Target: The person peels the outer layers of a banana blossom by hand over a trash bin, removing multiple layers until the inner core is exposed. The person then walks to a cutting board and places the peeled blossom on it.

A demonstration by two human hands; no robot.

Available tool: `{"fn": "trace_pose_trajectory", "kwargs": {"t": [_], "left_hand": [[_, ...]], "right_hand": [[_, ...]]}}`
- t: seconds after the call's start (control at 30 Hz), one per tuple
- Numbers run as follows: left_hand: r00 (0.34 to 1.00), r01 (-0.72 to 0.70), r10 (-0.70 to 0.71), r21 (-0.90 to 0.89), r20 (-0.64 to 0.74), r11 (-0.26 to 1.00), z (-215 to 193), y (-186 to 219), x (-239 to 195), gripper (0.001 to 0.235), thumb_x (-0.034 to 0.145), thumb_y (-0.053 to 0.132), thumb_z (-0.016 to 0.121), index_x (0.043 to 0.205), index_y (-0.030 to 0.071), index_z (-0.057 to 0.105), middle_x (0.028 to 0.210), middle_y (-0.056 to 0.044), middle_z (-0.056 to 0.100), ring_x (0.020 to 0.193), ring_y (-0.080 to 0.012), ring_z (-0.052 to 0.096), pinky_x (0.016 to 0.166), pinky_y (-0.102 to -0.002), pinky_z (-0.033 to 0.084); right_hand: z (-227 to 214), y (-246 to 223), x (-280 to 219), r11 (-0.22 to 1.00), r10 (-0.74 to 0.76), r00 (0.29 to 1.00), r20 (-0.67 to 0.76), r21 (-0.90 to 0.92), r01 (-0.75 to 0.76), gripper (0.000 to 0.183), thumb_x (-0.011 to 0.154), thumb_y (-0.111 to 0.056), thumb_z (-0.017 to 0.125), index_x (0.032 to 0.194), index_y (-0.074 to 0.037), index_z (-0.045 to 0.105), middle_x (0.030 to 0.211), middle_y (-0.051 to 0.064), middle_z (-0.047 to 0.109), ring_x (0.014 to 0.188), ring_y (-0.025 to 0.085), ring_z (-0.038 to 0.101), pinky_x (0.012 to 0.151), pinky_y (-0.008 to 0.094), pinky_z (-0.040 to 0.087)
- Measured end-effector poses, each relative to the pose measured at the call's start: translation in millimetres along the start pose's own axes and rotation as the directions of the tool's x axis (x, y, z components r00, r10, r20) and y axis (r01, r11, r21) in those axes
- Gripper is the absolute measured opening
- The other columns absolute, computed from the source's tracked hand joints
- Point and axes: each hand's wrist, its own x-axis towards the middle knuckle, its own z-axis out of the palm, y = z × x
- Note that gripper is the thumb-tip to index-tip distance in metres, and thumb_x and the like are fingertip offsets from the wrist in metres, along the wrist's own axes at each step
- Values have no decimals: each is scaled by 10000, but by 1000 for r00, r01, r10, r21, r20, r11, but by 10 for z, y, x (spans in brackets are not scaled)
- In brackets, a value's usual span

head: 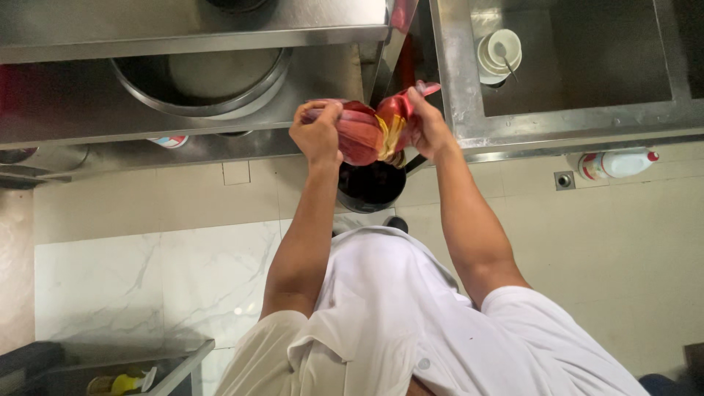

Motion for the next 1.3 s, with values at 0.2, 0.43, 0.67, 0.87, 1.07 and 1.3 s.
{"fn": "trace_pose_trajectory", "kwargs": {"t": [0.2,0.43,0.67,0.87,1.07,1.3], "left_hand": [[998,49,-51,-71,-22,996,19,-29,-3,145,737,-111,730,793,4,661,780,-86,707,702,-160,681,657,-264,574],[956,-150,127,70,263,986,106,127,-367,166,792,-101,761,870,17,674,823,-40,693,732,-88,649,673,-238,534],[918,-82,53,56,393,995,27,235,-264,177,770,-111,770,870,4,680,851,-58,716,762,-113,668,718,-259,559],[800,-183,104,75,591,980,-61,173,-359,180,780,-130,743,874,7,674,923,-72,717,869,-121,682,806,-259,570],[795,-58,60,-23,604,998,-163,184,-243,185,755,-168,719,843,-8,687,908,-94,718,915,-174,699,879,-316,580],[647,-42,12,19,763,999,-94,263,-408,177,762,-139,736,853,2,679,896,-73,716,861,-144,694,812,-310,572]], "right_hand": [[347,656,-79,573,-643,764,-39,-686,448,742,897,-464,792,1384,-16,458,1249,76,629,1131,171,618,945,325,505],[490,497,158,842,-537,721,-438,-323,432,537,876,-396,814,1214,-5,666,1101,76,720,960,158,694,832,305,562],[473,449,190,832,-505,682,-529,-509,221,445,865,-388,814,1092,-14,732,974,45,757,858,126,699,761,282,559],[432,472,136,911,-384,765,-517,-347,224,375,902,-321,810,1067,4,721,934,59,724,802,157,658,714,317,538],[519,452,-96,928,-371,919,-134,-39,369,475,867,-165,795,1266,-95,546,1139,65,643,1038,188,666,906,361,580],[224,553,-252,948,-12,991,130,318,-30,422,954,-258,694,1316,-70,588,1238,100,675,1186,230,646,1072,397,515]]}}
